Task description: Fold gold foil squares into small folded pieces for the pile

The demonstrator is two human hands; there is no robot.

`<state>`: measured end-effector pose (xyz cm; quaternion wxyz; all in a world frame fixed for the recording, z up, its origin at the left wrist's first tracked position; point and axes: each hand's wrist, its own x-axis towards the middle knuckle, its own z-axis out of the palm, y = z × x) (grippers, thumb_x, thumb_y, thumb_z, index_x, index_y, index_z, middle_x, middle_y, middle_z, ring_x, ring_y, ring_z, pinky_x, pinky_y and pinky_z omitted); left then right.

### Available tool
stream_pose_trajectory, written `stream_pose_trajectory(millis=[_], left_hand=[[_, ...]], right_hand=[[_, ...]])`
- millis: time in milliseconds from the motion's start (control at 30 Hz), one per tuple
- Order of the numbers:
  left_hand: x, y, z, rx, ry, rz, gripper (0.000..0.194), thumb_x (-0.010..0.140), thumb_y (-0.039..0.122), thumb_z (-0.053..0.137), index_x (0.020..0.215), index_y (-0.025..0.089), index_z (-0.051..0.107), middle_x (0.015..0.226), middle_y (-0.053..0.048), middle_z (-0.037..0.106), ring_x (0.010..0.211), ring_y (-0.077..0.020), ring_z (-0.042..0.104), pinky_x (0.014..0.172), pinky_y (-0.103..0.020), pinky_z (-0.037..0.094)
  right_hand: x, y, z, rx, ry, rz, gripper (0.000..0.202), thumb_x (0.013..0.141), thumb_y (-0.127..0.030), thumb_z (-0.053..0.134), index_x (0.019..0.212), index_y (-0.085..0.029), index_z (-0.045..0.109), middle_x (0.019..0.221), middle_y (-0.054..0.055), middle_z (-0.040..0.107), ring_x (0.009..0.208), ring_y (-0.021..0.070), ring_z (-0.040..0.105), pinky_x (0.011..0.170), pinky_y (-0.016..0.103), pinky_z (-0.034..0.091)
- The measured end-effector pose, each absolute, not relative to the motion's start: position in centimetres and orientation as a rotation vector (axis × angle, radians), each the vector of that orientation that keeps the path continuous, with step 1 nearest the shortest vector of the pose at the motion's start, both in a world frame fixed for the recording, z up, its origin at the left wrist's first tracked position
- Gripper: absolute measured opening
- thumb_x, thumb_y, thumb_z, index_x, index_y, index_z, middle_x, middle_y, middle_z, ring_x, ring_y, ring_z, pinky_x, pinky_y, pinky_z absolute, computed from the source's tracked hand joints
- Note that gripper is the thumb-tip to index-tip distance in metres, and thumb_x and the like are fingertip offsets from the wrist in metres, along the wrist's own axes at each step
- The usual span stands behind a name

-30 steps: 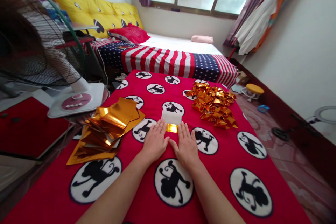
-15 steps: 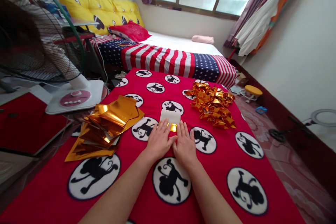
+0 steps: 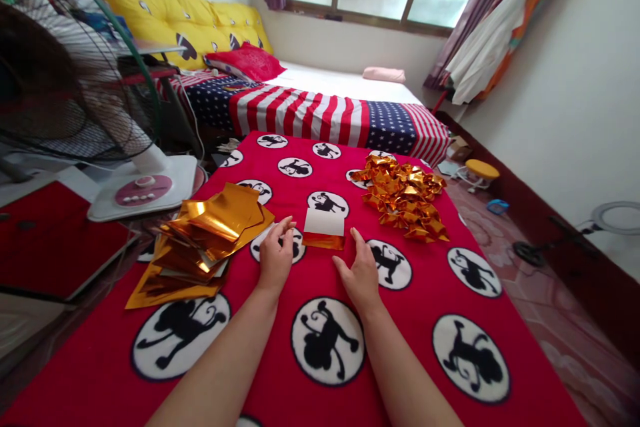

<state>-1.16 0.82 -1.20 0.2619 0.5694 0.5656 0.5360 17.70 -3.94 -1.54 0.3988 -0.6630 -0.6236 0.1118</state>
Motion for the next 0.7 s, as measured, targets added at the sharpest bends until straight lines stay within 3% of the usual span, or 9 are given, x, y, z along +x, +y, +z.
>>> stream_pose_trajectory(millis=[67,167,267,400,700], left_hand=[[-1.11,0.8,-1.42,1.53,1.494,1.457,0.039,0.082,0.011,0.045,0.116,0.015,0.063,0.102,-0.007,0.071,0.092,-0.0173,0.066,0.09,-0.031,0.05],[-1.15,0.81,-1.66,1.554,1.478,1.442,0.046,0.074,0.003,0.042,0.11,0.017,0.066,0.098,-0.005,0.072,0.088,-0.0163,0.065,0.089,-0.031,0.05],[-1.27,0.85,-1.73,1.607,1.469,1.434,0.047,0.069,0.001,0.04,0.103,0.017,0.069,0.096,-0.004,0.071,0.087,-0.0165,0.065,0.087,-0.03,0.05],[-1.35,0.85,-1.57,1.694,1.444,1.432,0.043,0.069,0.0,0.04,0.092,0.018,0.072,0.093,-0.004,0.07,0.088,-0.017,0.064,0.085,-0.03,0.05],[-1.35,0.85,-1.41,1.738,1.428,1.43,0.04,0.071,0.0,0.04,0.087,0.018,0.073,0.09,-0.004,0.071,0.09,-0.0174,0.064,0.085,-0.03,0.05]], right_hand=[[17.82,-3.7,-1.68,-1.626,-1.548,0.29,0.053,0.077,-0.023,0.063,0.129,-0.018,0.055,0.134,0.012,0.056,0.123,0.0294,0.05,0.107,0.048,0.036],[18.01,-3.57,-1.84,-1.517,-1.505,0.333,0.019,0.077,-0.016,0.06,0.092,-0.022,0.071,0.124,0.007,0.062,0.115,0.026,0.056,0.103,0.044,0.04],[18.13,-3.73,-1.75,-1.446,-1.508,0.376,0.019,0.075,-0.01,0.059,0.071,-0.024,0.07,0.116,0.004,0.066,0.107,0.0239,0.059,0.097,0.04,0.043],[18.12,-3.93,-1.47,-1.43,-1.547,0.378,0.023,0.072,-0.006,0.058,0.065,-0.024,0.069,0.112,0.003,0.066,0.104,0.0229,0.059,0.094,0.039,0.043],[18.14,-3.82,-1.59,-1.418,-1.503,0.404,0.015,0.074,-0.01,0.063,0.076,-0.024,0.07,0.111,0.005,0.066,0.105,0.0239,0.059,0.095,0.04,0.043]])
